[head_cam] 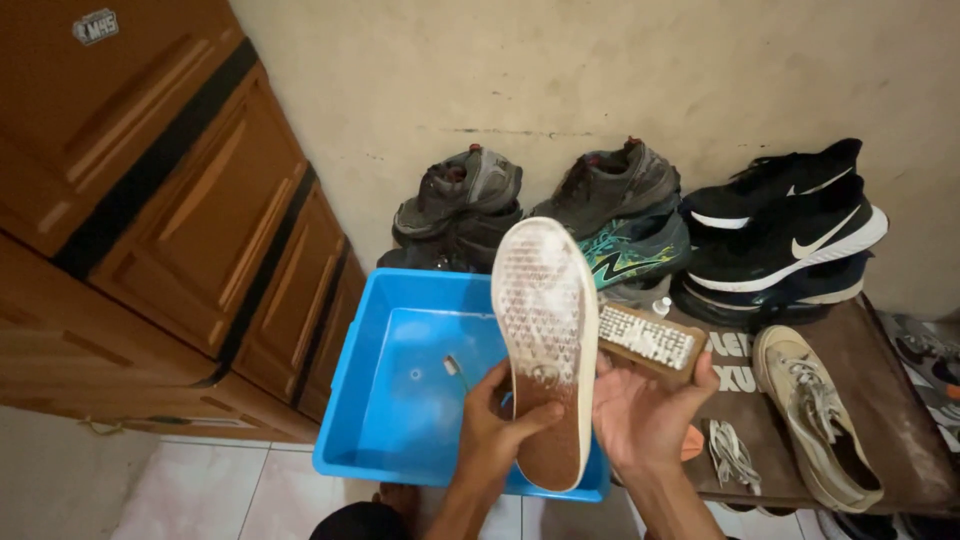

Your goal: The person scrubs the sole of a beige sneaker using a brush and water in a blue basin. They wipe the shoe with a cloth and continue scrubbing the sole and sides with the brush.

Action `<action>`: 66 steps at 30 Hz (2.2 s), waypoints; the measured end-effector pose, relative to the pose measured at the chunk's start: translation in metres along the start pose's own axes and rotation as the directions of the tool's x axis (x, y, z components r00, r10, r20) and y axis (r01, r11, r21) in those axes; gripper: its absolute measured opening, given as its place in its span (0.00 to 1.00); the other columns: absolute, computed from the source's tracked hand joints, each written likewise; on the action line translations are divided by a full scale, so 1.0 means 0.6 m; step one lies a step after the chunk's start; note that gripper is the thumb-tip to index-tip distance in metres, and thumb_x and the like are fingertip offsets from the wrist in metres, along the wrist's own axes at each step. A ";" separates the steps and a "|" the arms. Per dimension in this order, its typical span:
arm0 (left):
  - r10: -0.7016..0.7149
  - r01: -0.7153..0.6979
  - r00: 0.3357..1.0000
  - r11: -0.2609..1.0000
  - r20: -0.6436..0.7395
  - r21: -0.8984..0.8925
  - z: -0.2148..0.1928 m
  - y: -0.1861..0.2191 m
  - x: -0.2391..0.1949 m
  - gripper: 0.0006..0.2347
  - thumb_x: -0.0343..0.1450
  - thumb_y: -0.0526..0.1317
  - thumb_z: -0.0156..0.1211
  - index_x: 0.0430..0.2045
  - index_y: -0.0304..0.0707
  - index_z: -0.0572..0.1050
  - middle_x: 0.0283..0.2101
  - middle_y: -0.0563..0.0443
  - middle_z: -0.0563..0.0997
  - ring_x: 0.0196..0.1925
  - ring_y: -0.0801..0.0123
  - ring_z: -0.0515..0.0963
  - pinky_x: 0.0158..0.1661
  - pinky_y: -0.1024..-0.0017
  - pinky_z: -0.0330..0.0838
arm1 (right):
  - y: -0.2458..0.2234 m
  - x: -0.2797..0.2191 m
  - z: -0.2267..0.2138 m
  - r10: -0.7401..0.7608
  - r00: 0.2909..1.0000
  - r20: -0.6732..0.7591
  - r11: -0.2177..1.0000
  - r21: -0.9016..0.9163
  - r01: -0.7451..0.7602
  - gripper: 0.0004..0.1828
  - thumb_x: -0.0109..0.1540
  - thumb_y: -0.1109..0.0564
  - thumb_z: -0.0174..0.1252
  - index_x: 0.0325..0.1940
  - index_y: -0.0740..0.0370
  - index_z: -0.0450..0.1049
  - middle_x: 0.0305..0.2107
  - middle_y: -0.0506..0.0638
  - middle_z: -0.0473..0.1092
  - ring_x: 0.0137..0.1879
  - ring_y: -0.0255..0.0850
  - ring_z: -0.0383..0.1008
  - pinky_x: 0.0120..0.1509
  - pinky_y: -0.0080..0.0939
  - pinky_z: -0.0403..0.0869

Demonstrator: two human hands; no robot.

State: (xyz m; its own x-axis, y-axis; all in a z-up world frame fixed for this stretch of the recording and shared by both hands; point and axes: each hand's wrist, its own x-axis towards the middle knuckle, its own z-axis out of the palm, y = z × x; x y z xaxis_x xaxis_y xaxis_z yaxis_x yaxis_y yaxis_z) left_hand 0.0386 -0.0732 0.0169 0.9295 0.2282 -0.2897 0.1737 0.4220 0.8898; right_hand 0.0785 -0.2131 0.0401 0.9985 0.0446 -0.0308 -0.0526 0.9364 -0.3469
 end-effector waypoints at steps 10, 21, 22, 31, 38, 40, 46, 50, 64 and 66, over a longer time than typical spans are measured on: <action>0.305 -0.344 0.921 0.928 0.243 0.139 -0.007 -0.001 -0.001 0.37 0.60 0.46 0.74 0.66 0.40 0.69 0.62 0.50 0.80 0.63 0.67 0.77 0.60 0.67 0.73 | -0.012 -0.002 0.012 0.000 0.999 -0.048 0.999 -0.053 -0.002 0.39 0.59 0.30 0.55 0.65 0.59 0.71 0.55 0.55 0.74 0.60 0.49 0.73 0.64 0.54 0.71; 0.704 -0.493 0.698 0.344 0.128 0.800 -0.083 0.000 0.009 0.35 0.59 0.45 0.78 0.65 0.50 0.71 0.51 0.41 0.84 0.52 0.50 0.83 0.50 0.60 0.74 | -0.009 0.002 -0.019 -0.222 0.849 0.479 0.047 -0.865 0.500 0.49 0.52 0.50 0.68 0.71 0.63 0.53 0.65 0.62 0.63 0.71 0.51 0.65 0.73 0.51 0.66; 0.700 -0.486 0.703 0.349 0.122 0.802 -0.087 -0.002 0.007 0.35 0.59 0.45 0.78 0.65 0.50 0.71 0.51 0.41 0.84 0.52 0.50 0.83 0.50 0.60 0.74 | -0.004 -0.002 -0.015 -0.215 0.853 0.476 0.047 -0.867 0.495 0.49 0.52 0.50 0.68 0.71 0.63 0.53 0.65 0.62 0.63 0.71 0.51 0.65 0.73 0.51 0.66; 0.645 -0.489 0.612 -0.146 0.458 0.860 -0.099 0.000 -0.009 0.38 0.54 0.33 0.76 0.64 0.52 0.71 0.40 0.52 0.84 0.33 0.60 0.80 0.31 0.59 0.74 | -0.008 0.022 -0.007 -0.132 0.647 0.751 -0.480 -0.620 0.621 0.53 0.47 0.48 0.79 0.69 0.67 0.60 0.62 0.63 0.66 0.66 0.54 0.69 0.66 0.50 0.71; 0.662 -0.489 0.571 -0.199 0.485 0.849 -0.104 0.001 0.005 0.31 0.60 0.31 0.66 0.62 0.47 0.74 0.35 0.50 0.82 0.32 0.55 0.79 0.34 0.57 0.73 | 0.008 0.030 -0.004 0.034 0.694 0.719 -0.480 -0.597 0.643 0.51 0.46 0.43 0.77 0.66 0.66 0.64 0.58 0.60 0.70 0.60 0.52 0.72 0.61 0.47 0.72; 0.638 -0.501 0.599 -0.172 0.484 0.848 -0.103 0.003 -0.007 0.31 0.58 0.28 0.66 0.61 0.44 0.74 0.32 0.50 0.81 0.30 0.55 0.78 0.31 0.57 0.73 | -0.005 0.041 -0.002 -0.016 0.716 0.698 -0.462 -0.640 0.614 0.48 0.47 0.46 0.76 0.66 0.67 0.64 0.59 0.62 0.69 0.61 0.53 0.72 0.60 0.47 0.74; 0.611 -0.486 0.625 -0.183 0.486 0.855 -0.112 -0.004 0.004 0.32 0.54 0.30 0.66 0.58 0.49 0.76 0.29 0.53 0.80 0.30 0.54 0.78 0.34 0.56 0.73 | 0.006 0.030 -0.004 0.081 0.753 0.653 -0.461 -0.645 0.609 0.50 0.43 0.43 0.78 0.64 0.63 0.67 0.57 0.58 0.70 0.62 0.51 0.72 0.64 0.48 0.71; 0.587 -0.487 0.623 -0.227 0.518 0.843 -0.119 -0.009 0.001 0.30 0.59 0.34 0.72 0.61 0.48 0.75 0.36 0.50 0.84 0.33 0.57 0.81 0.35 0.58 0.76 | -0.022 0.059 -0.003 -0.019 0.845 0.534 -0.462 -0.755 0.466 0.49 0.46 0.42 0.75 0.64 0.64 0.65 0.56 0.59 0.71 0.58 0.49 0.74 0.49 0.45 0.76; 0.602 -0.519 0.628 -0.148 0.493 0.842 -0.118 -0.006 0.004 0.26 0.63 0.29 0.63 0.58 0.47 0.76 0.30 0.51 0.82 0.27 0.54 0.78 0.29 0.55 0.73 | 0.006 0.010 -0.021 0.187 0.575 0.796 -0.487 -0.433 0.758 0.47 0.48 0.37 0.78 0.61 0.66 0.68 0.57 0.59 0.72 0.60 0.54 0.74 0.64 0.51 0.71; 0.578 -0.495 0.646 -0.179 0.498 0.850 -0.122 -0.003 -0.001 0.30 0.59 0.30 0.69 0.60 0.47 0.75 0.28 0.52 0.81 0.25 0.59 0.76 0.28 0.59 0.73 | -0.012 0.021 -0.022 0.150 0.661 0.735 -0.627 -0.446 0.638 0.52 0.46 0.32 0.75 0.63 0.66 0.69 0.50 0.57 0.74 0.54 0.50 0.74 0.61 0.58 0.67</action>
State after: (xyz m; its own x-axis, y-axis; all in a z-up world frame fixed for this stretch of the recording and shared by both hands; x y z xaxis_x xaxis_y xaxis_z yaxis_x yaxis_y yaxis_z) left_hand 0.0139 -0.0101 -0.0102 0.8632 -0.0457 0.5028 -0.2147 -0.9346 0.2836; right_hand 0.0914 -0.2241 0.0297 0.6624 0.4255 0.6166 0.6641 -0.7144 -0.2204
